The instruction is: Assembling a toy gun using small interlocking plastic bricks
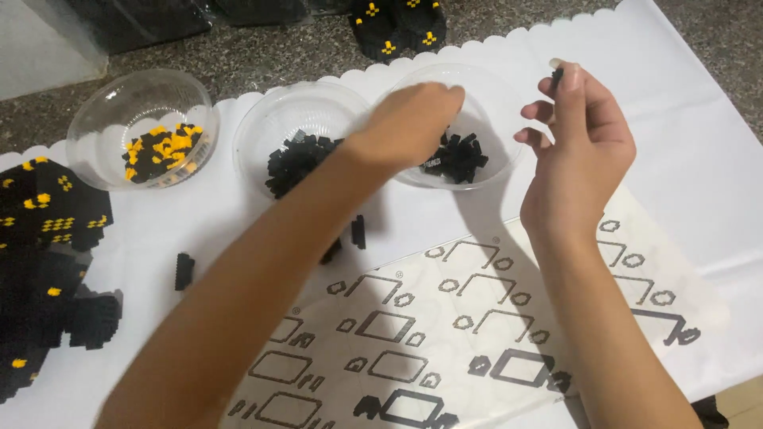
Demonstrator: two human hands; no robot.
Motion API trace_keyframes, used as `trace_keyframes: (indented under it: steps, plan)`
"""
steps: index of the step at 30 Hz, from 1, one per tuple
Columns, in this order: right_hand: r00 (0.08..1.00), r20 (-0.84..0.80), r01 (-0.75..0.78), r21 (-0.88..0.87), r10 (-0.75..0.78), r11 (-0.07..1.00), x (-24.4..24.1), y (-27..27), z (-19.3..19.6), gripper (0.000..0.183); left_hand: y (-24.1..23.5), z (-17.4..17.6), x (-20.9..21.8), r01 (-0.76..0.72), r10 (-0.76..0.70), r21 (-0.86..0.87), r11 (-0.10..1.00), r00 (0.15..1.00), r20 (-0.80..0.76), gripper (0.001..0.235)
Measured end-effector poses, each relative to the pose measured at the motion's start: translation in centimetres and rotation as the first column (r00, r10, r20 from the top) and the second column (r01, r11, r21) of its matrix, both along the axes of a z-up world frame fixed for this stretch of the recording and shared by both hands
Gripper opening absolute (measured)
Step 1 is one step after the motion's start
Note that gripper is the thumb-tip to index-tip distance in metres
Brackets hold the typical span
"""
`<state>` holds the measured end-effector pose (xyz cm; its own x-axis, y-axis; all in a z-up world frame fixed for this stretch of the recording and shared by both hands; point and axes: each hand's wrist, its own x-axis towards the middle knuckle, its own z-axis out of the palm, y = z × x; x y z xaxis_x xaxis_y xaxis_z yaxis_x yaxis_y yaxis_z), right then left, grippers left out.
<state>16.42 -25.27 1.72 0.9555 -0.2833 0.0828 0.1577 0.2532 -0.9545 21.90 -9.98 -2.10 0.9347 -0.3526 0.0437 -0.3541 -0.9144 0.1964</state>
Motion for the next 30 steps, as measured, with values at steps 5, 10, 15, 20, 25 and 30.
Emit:
trace_keyframes:
  steps: [5, 10, 15, 20, 25, 30]
  plan:
    - [1.0, -0.023, 0.008, 0.037, -0.008, 0.999, 0.5, -0.1, -0.2, 0.025, -1.3, -1.8, 1.9, -0.039, 0.039, 0.012, 0.999, 0.999, 0.011, 0.033]
    - [0.995, 0.011, -0.1, 0.016, 0.1, 0.995, -0.2, 0.4, -0.2, 0.034, 0.0, 1.2, -1.6, -0.075, 0.067, -0.219, 0.973, 0.997, -0.042, 0.05]
    - [0.923, -0.079, -0.361, 0.167, 0.378, 0.917, -1.0, 1.8, -1.4, 0.027, 3.0, 2.7, -9.3, 0.156, 0.105, -0.615, 0.773, 0.924, 0.367, 0.033]
    - [0.788, -0.167, -0.592, 0.056, 0.593, 0.804, -4.3, 3.7, -2.0, 0.025, 5.7, 1.9, -18.2, 0.107, 0.177, -0.848, 0.519, 0.957, 0.229, 0.019]
    - [0.706, -0.191, -0.702, -0.066, 0.682, 0.709, -5.3, 4.0, -3.2, 0.017, 9.2, 0.9, -22.9, 0.018, 0.239, -0.999, 0.035, 0.971, 0.026, 0.017]
    - [0.681, -0.26, -0.73, -0.161, 0.685, 0.664, -6.6, 4.6, -3.4, 0.016, 12.2, 0.3, -23.7, -0.128, 0.527, -0.99, 0.061, 0.846, -0.077, 0.012]
